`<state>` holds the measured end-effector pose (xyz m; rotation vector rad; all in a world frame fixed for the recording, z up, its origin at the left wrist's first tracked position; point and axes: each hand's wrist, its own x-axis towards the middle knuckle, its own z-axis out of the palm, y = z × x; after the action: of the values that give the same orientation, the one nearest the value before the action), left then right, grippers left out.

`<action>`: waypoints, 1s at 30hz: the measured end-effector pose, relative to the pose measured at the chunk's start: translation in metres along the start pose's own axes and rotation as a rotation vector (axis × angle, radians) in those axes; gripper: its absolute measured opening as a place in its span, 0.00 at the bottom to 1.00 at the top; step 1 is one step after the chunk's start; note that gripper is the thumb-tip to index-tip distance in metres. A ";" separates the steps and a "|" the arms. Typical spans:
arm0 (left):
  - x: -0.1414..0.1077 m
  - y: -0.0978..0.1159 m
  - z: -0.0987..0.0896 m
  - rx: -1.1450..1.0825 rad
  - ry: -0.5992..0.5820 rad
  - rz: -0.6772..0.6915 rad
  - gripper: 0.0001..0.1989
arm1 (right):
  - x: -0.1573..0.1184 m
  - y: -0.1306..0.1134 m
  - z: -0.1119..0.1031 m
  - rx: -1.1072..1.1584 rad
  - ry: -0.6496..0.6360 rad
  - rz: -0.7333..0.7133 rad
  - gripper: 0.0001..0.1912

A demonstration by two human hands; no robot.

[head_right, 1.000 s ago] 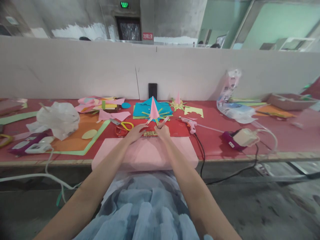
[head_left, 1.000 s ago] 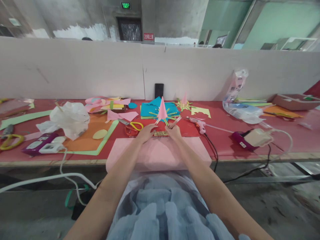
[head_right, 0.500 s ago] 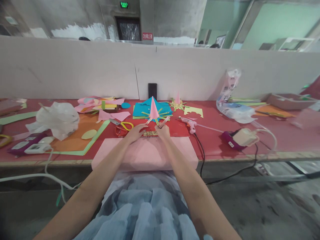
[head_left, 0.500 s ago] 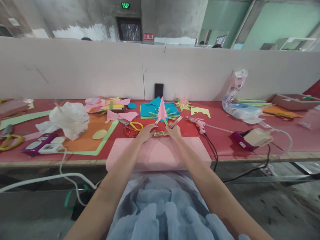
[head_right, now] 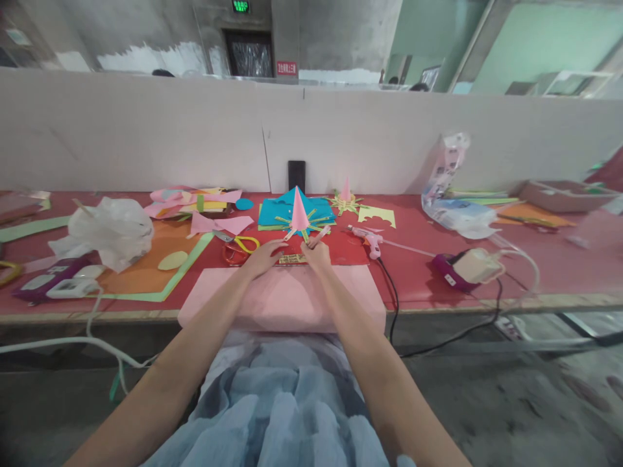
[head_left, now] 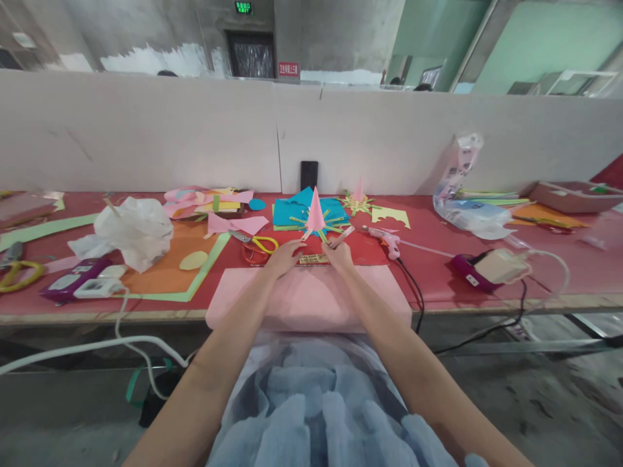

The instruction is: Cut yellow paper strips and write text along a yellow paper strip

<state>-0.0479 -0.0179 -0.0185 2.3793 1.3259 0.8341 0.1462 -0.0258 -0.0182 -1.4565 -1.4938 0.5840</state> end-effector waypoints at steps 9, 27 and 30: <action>-0.001 0.001 -0.001 0.000 0.005 0.002 0.17 | 0.000 -0.001 0.001 -0.008 0.027 -0.023 0.15; -0.001 0.001 0.000 0.006 0.002 0.005 0.18 | 0.001 0.001 0.001 -0.014 0.008 -0.010 0.14; -0.001 0.001 -0.001 0.007 0.002 0.003 0.18 | 0.001 0.002 0.001 -0.003 0.021 -0.014 0.15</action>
<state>-0.0481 -0.0193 -0.0180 2.3868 1.3292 0.8345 0.1462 -0.0236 -0.0202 -1.4497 -1.4878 0.5563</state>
